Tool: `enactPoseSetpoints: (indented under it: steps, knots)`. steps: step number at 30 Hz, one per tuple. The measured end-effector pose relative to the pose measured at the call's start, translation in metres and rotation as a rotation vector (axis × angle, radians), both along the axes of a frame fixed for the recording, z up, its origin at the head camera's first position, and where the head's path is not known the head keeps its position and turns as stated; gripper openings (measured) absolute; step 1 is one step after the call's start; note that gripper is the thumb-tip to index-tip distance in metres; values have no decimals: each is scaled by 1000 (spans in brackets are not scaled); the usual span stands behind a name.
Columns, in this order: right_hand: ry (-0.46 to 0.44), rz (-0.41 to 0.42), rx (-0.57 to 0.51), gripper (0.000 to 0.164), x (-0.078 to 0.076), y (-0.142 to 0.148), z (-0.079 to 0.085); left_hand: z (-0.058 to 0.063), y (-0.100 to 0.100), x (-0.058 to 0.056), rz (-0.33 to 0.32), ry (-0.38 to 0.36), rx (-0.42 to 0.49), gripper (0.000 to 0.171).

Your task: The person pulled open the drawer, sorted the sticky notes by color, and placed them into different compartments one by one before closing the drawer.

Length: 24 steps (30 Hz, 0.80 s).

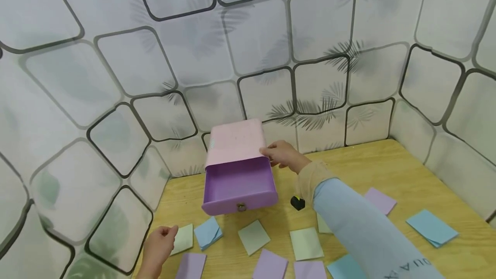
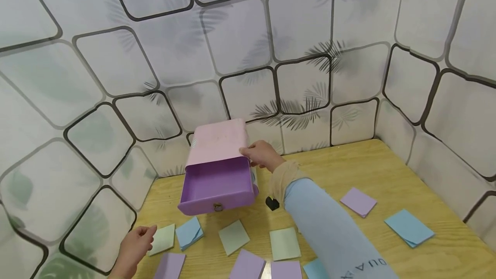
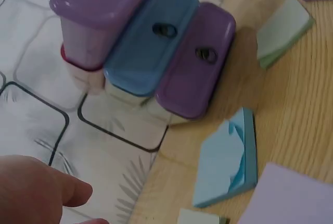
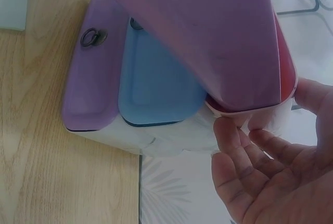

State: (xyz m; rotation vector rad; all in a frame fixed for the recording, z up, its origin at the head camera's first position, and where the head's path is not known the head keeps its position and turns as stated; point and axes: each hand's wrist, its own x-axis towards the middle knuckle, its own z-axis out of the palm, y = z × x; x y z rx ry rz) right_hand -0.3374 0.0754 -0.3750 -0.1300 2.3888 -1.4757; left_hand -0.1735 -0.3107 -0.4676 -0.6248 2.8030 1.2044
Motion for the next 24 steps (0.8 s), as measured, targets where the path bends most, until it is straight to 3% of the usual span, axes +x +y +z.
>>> enactPoseSetpoints:
  steps: [4, 10, 19, 24]
  knots:
    - [8, 2, 11, 59, -2, 1, 0, -9, -22, -14, -63, -113, -205, 67]
    - [19, 7, 13, 59, -4, -1, 1, -21, -34, -24, -168, -170, -370, 77]
    - [11, 1, 19, 58, -4, -2, 0, -38, -22, -31, -189, -282, -479, 100]
    - [12, -12, 33, 58, -4, -3, -2, -34, -12, -30, -211, -265, -466, 88]
